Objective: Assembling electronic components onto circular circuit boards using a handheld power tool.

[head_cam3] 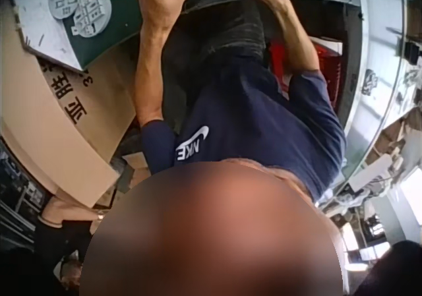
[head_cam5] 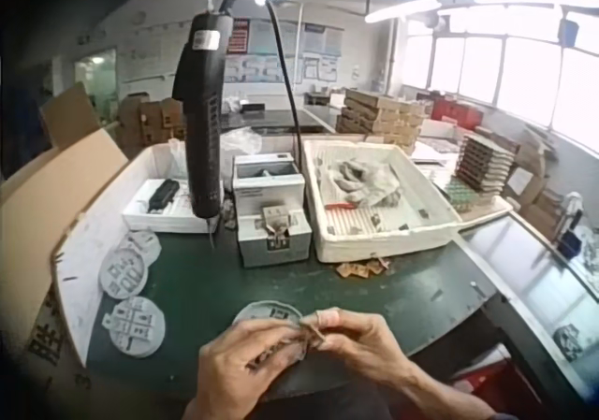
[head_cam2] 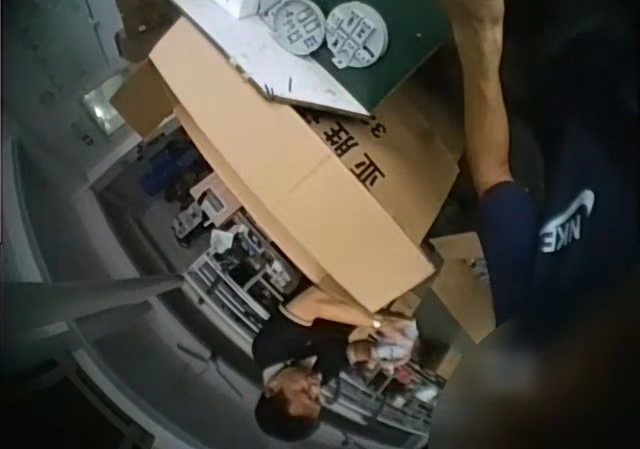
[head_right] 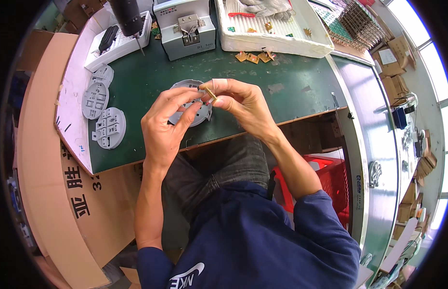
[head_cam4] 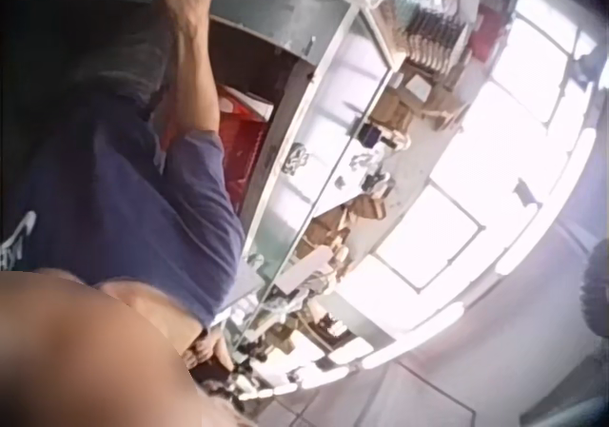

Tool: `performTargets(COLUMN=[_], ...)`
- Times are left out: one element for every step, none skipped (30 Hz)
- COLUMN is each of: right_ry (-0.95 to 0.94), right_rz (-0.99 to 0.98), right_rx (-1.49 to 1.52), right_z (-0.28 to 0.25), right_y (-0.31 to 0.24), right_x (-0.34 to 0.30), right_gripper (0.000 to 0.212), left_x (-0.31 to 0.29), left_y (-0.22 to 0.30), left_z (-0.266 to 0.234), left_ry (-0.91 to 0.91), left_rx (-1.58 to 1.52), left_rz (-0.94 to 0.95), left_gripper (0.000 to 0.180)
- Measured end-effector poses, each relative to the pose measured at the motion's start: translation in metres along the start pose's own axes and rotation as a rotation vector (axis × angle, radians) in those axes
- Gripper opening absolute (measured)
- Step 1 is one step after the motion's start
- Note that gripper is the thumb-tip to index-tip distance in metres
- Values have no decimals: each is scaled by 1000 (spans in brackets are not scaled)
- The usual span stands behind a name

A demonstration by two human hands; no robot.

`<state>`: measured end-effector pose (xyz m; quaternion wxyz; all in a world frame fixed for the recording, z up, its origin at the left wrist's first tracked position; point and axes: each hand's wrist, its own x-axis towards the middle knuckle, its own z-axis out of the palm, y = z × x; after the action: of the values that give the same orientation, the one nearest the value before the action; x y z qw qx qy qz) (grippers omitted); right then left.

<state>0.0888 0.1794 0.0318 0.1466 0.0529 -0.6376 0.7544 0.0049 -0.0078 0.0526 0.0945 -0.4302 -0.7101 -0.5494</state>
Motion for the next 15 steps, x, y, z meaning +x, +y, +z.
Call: performTargets(right_ry=[7,14,13,9,5,3,7,12,12,9,6,6,5,5,5], right_rz=[-4,-9,-9,-9,-8,-8,1,10,11,9,8,8,11,14,14], right_rx=[-9,-18,-19,-9,1,1,6,10,9,2,-5,-6,-7,-10,-10], right_z=[0,0,0,0,0,0,1,1,1,1,1,1,2,2,2], right_y=[2,3,3,4,4,5,5,5,6,6,7,8,8,8,8], right_x=[0,0,-1,-1,-1,-1,-1,-2,-2,-1,-1,-1,-1,-1,-1], right_gripper=[34,34,34,34,34,34,34,35,35,36,37,37,37,37,37], left_x=[1,1,1,1,0,0,0,0,0,0,0,0,0,0,0], left_y=[1,1,1,-1,-2,-2,-3,-3,-2,-1,0,0,1,2,2], left_z=[2,3,3,4,4,5,5,6,7,8,8,8,8,8,8], left_ry=[9,18,19,21,23,24,48,71,72,87,102,102,102,101,101], left_rx=[-6,-12,-12,-10,-6,-6,14,33,32,44,56,56,63,69,69], left_rz=[11,23,23,19,14,14,30,46,46,44,41,41,34,27,27], left_gripper=[20,20,20,20,19,19,18,18,18,17,17,17,16,15,15])
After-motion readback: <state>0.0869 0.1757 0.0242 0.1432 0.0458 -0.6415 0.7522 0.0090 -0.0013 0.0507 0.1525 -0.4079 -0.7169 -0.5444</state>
